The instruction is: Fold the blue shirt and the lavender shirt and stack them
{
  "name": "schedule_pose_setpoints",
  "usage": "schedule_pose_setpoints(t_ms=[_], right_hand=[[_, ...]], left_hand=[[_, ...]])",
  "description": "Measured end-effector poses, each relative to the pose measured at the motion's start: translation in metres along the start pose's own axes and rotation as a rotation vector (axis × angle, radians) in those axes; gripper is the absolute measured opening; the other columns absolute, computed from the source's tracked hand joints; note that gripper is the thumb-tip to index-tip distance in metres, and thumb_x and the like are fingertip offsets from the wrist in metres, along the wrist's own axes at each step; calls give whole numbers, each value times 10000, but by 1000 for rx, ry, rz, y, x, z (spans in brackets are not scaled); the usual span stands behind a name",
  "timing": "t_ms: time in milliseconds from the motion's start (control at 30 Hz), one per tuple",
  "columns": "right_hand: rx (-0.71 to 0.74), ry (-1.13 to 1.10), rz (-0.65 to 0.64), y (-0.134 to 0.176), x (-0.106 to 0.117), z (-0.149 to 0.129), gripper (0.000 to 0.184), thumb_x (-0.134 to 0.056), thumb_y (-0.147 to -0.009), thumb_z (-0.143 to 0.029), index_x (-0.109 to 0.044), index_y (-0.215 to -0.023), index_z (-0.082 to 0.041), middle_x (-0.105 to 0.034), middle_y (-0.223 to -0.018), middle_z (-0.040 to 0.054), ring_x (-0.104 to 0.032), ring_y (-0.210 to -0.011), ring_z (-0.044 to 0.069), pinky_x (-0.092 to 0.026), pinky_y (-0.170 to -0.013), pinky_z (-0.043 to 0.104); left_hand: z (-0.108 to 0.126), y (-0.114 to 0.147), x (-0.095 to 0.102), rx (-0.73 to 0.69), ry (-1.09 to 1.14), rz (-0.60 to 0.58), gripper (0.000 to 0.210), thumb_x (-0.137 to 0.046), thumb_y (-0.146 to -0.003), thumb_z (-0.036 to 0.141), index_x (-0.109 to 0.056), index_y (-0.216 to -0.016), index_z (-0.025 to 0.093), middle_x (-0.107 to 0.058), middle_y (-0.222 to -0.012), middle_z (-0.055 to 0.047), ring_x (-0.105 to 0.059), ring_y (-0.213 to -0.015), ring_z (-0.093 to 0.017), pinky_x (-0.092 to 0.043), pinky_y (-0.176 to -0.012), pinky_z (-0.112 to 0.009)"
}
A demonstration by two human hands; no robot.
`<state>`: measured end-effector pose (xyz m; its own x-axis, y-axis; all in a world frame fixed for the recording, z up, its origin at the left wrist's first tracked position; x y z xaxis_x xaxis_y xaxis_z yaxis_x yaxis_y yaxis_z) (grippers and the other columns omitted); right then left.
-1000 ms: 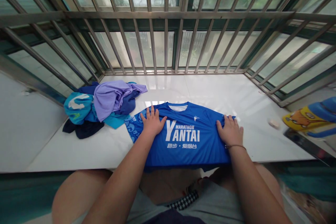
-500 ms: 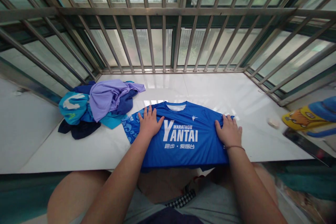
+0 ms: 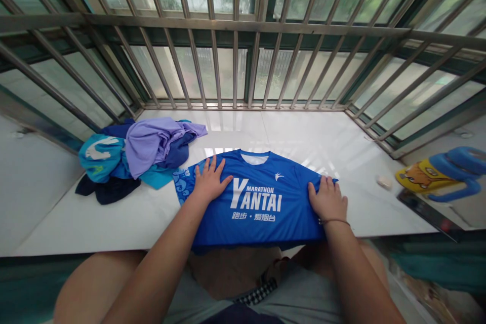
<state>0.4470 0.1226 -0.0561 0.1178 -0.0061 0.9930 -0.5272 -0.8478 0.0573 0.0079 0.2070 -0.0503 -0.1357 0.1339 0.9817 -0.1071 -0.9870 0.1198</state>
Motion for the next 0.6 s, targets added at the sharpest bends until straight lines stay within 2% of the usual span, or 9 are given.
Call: schedule_pose_setpoints(t_ms=[100,167,300,400,467,500,533,600], right_hand=[[2,2,-10,7,-3,4,893,-140,-1071,-641,-322,-1747,-88,-236,-1836,141,-235,-1679,387,-247,-1318,684],[11,-3,-13,10,-3,5,896,-133,-1069,-637,-308,-1752,-84,-222,-1841,139,-221,-1684,385,-228,-1329,678],[-12,-10,-20,11,-3,4,914,-116,-1064,-646,-288,-1758,-78,-209,-1844,139,-194,-1693,390,-204,-1335,687],[-22,-13,-21,12,-2,1,910,-122,-1066,-643,-287,-1756,-74,-212,-1842,148,-188,-1695,395,-199,-1332,698],[-21,-16,-16,13,-2,-1,895,-135,-1072,-631,-293,-1753,-72,-220,-1839,156,-192,-1695,396,-205,-1329,700],[-19,-17,-10,14,-2,-2,883,-143,-1077,-623,-302,-1749,-74,-228,-1836,161,-199,-1692,398,-210,-1326,703],[-15,-16,1,14,-1,-3,869,-152,-1081,-615,-316,-1744,-77,-240,-1832,168,-210,-1688,403,-219,-1320,709],[7,-6,28,13,4,-3,838,-190,-1089,-601,-350,-1728,-82,-292,-1809,192,-258,-1667,420,-256,-1300,715]], left_hand=[[-21,21,2,84,-29,58,831,-326,-1065,756,-257,-1779,335,-99,-1872,-96,-155,-1705,-472,-142,-1308,-805],[-41,34,-1,132,-47,78,798,-282,-1086,719,-272,-1777,319,-126,-1870,-89,-159,-1711,-442,-141,-1319,-787],[-79,41,-7,165,-19,-4,749,-211,-1104,673,-273,-1773,342,-142,-1868,-31,-142,-1727,-364,-141,-1340,-756],[-90,33,0,236,28,-80,752,-208,-1100,667,-305,-1765,332,-151,-1865,-43,-126,-1725,-396,-160,-1315,-796],[-75,24,12,271,35,-55,773,-258,-1090,673,-361,-1749,282,-212,-1851,-92,-161,-1710,-444,-169,-1297,-824],[-58,19,20,254,36,-13,773,-277,-1090,665,-388,-1737,256,-243,-1842,-113,-186,-1702,-456,-170,-1296,-826],[-34,13,26,210,41,38,766,-286,-1095,651,-408,-1727,235,-267,-1834,-126,-210,-1696,-455,-170,-1303,-818],[29,1,32,-14,77,91,719,-271,-1116,606,-420,-1717,240,-267,-1838,-104,-227,-1703,-398,-184,-1340,-755]])
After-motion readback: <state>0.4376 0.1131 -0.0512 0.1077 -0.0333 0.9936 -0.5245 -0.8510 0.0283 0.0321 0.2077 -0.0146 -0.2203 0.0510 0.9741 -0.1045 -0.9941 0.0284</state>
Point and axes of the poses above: each hand's wrist, its own y-axis away from the middle knuckle, its own x-axis out of the back of the hand, z = x × y, the point moved 7 cm from there along -y, towards the middle knuckle
